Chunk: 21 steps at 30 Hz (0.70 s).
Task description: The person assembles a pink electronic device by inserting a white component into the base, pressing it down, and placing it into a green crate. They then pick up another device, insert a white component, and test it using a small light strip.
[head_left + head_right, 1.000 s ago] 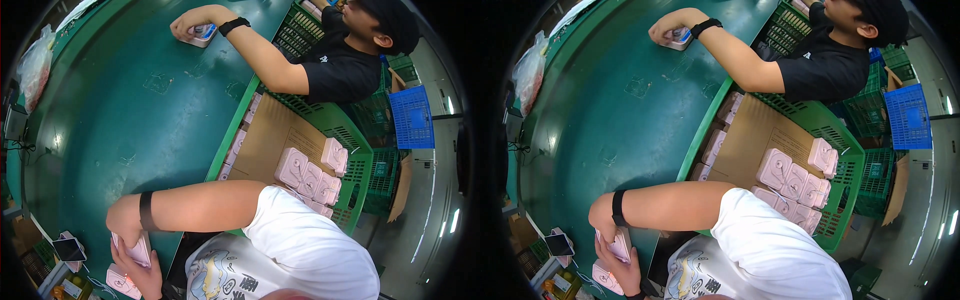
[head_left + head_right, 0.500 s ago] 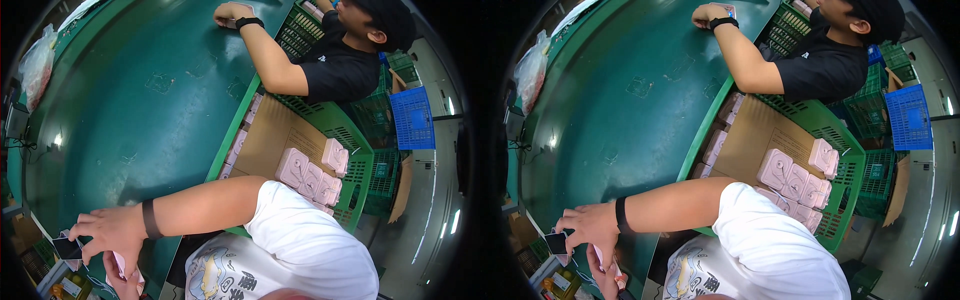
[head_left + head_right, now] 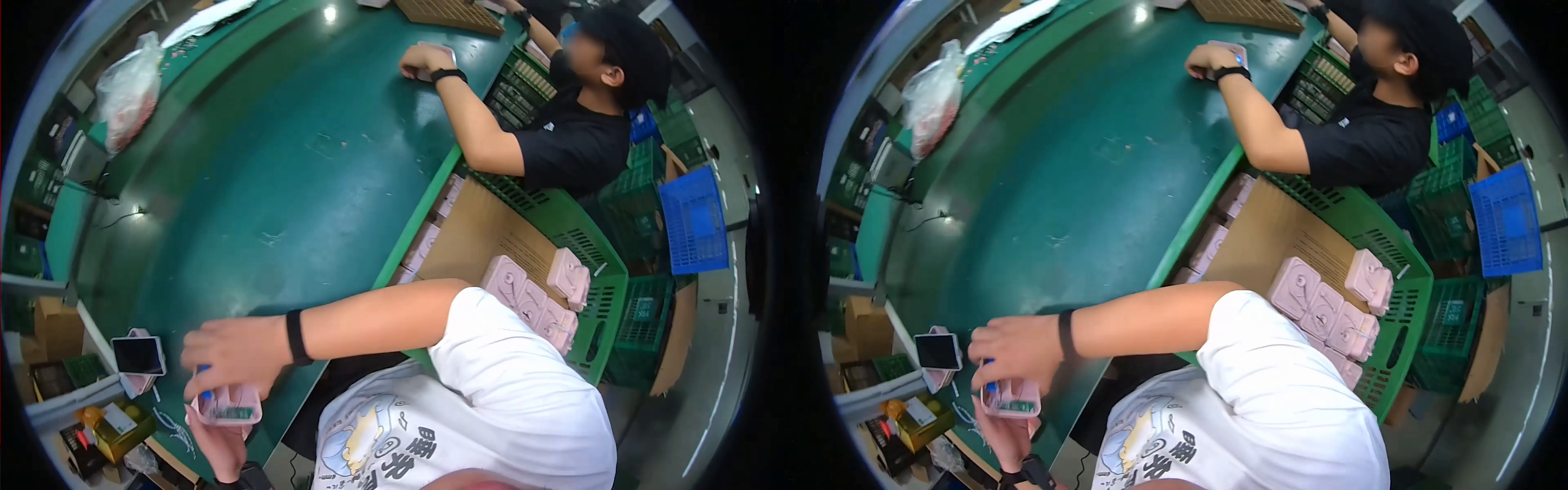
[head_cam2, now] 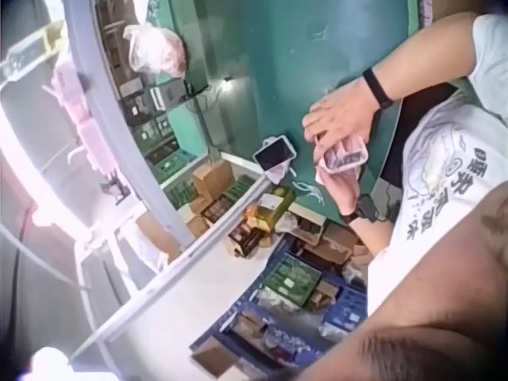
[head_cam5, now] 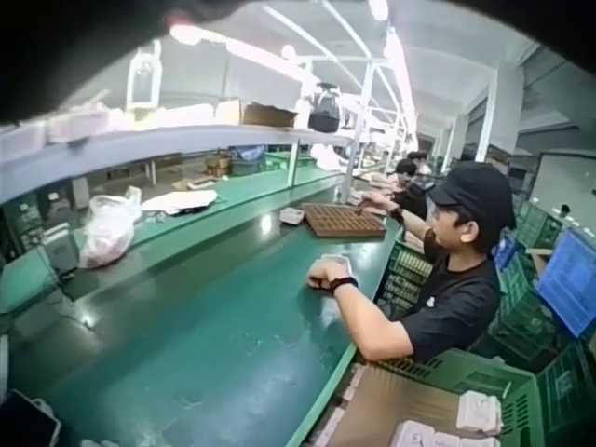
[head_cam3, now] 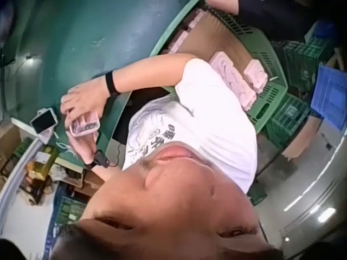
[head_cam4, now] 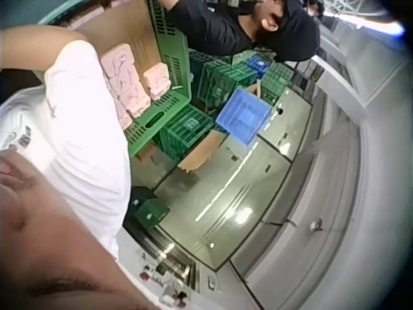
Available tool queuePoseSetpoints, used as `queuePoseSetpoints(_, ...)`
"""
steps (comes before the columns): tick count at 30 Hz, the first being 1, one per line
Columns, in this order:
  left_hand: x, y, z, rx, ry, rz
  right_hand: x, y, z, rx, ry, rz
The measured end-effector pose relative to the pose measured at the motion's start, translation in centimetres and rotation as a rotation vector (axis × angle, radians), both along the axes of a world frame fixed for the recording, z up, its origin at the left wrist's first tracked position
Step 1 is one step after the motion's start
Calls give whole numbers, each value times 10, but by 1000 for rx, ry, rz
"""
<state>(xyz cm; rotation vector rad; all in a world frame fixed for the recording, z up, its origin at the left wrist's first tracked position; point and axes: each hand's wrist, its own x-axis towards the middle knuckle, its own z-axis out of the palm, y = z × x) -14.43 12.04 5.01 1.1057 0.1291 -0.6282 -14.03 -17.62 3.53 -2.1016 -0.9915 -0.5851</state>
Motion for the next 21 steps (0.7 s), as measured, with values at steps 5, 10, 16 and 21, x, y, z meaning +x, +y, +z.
queuePoseSetpoints(5,-12,35,22,546,-566,-95,21,-74,33,-340,589,-700)
queuePoseSetpoints(10,-33,87,7,1044,-715,154,29,-176,24,-398,714,-1295)
queuePoseSetpoints(16,-37,74,5,1279,-625,-121,26,-280,13,-238,610,-1669)
queuePoseSetpoints(21,-40,59,0,1181,-973,-234,35,-233,21,-92,106,-1506)
